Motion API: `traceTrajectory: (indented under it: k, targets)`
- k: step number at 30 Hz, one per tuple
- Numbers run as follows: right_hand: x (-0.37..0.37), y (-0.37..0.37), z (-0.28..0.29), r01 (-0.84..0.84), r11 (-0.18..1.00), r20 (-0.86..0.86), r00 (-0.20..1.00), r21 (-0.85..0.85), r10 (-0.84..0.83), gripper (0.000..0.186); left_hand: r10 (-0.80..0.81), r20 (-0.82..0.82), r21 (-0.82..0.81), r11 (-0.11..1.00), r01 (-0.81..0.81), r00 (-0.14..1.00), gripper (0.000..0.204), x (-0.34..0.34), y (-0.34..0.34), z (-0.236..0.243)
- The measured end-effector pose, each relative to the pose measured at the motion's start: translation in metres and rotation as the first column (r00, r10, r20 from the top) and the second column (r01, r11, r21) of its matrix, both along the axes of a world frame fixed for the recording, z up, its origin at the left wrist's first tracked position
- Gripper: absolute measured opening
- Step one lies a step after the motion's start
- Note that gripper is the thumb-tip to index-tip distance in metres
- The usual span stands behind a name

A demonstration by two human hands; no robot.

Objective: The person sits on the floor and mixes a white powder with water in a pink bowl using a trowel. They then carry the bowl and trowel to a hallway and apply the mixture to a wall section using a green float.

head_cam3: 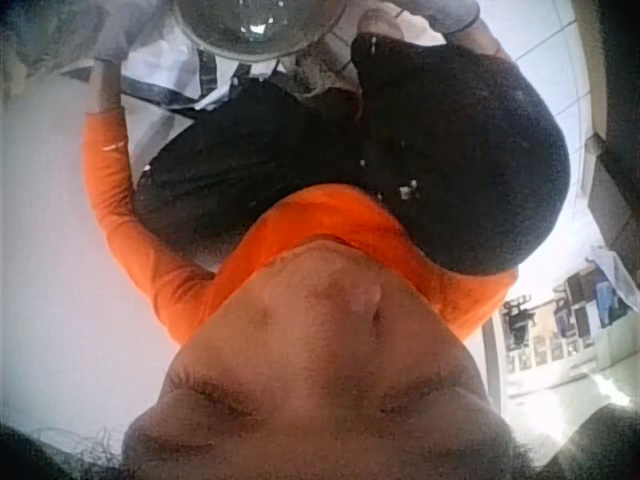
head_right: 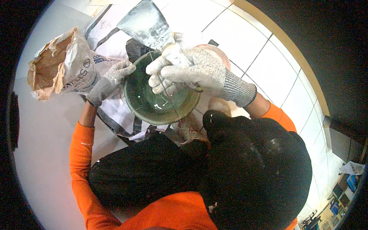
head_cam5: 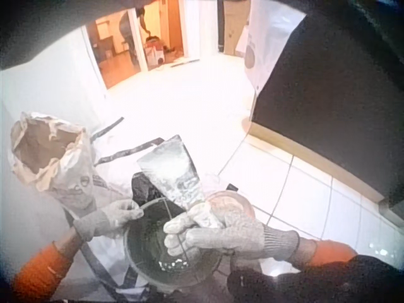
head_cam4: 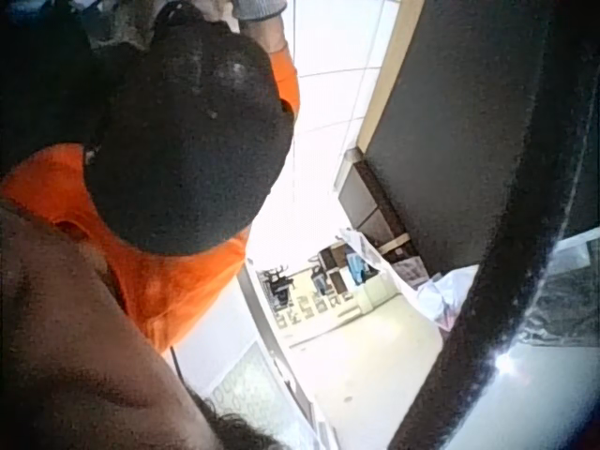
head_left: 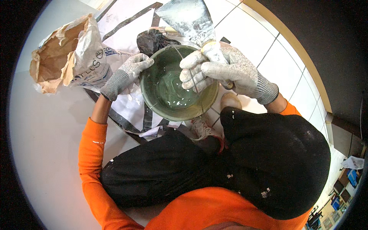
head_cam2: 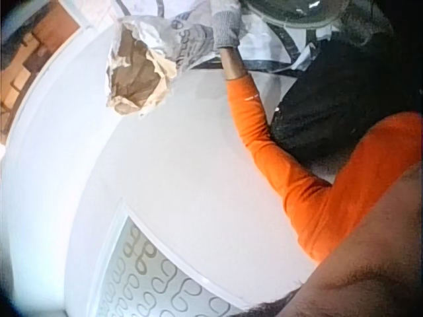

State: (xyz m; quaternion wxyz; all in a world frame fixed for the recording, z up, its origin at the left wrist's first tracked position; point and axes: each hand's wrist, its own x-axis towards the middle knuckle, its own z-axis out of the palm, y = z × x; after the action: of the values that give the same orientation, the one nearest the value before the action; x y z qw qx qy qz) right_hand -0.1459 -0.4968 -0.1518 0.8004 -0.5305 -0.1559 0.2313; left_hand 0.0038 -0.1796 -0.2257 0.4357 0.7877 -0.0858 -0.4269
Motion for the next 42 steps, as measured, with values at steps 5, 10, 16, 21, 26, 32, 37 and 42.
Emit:
traceTrajectory:
  k: [5,10,16,21,26,32,37,42]
  targets:
    - [-0.007,-0.007,0.007,0.108,0.988,-0.003,0.994,-0.109,-0.109,0.042,-0.039,0.112,0.021,0.999,0.037,0.993,0.026,-0.008,-0.012,0.017]
    - [-0.007,-0.021,0.01,0.125,0.989,0.001,0.992,-0.076,-0.125,0.045,-0.027,0.149,-0.092,0.995,0.041,0.989,0.027,-0.015,-0.021,0.023]
    - [-0.003,-0.034,0.006,0.082,0.994,0.03,0.996,-0.075,-0.08,0.043,0.103,0.025,-0.139,0.985,-0.099,0.994,0.03,-0.021,-0.026,0.027]
    - [-0.005,-0.04,0.004,0.14,0.982,0.033,0.99,-0.126,-0.136,0.042,0.112,0.033,-0.191,0.976,-0.103,0.993,0.032,-0.027,-0.033,0.038]
    - [-0.007,-0.044,0.005,0.197,0.948,0.077,0.98,-0.25,-0.183,0.044,0.132,-0.069,-0.245,0.959,-0.145,0.989,0.035,-0.029,-0.034,0.04]
    - [-0.008,-0.048,0.005,0.227,0.912,0.105,0.974,-0.342,-0.203,0.046,0.134,-0.029,-0.3,0.944,-0.137,0.991,0.037,-0.033,-0.035,0.044]
    - [-0.008,-0.047,0.005,0.204,0.947,0.084,0.978,-0.247,-0.189,0.04,0.136,-0.037,-0.329,0.934,-0.141,0.99,0.04,-0.041,-0.039,0.056]
    - [-0.005,-0.052,-0.001,0.188,0.933,0.053,0.982,-0.307,-0.18,0.045,0.099,0.104,-0.257,0.964,-0.069,0.99,0.039,-0.046,-0.041,0.056]
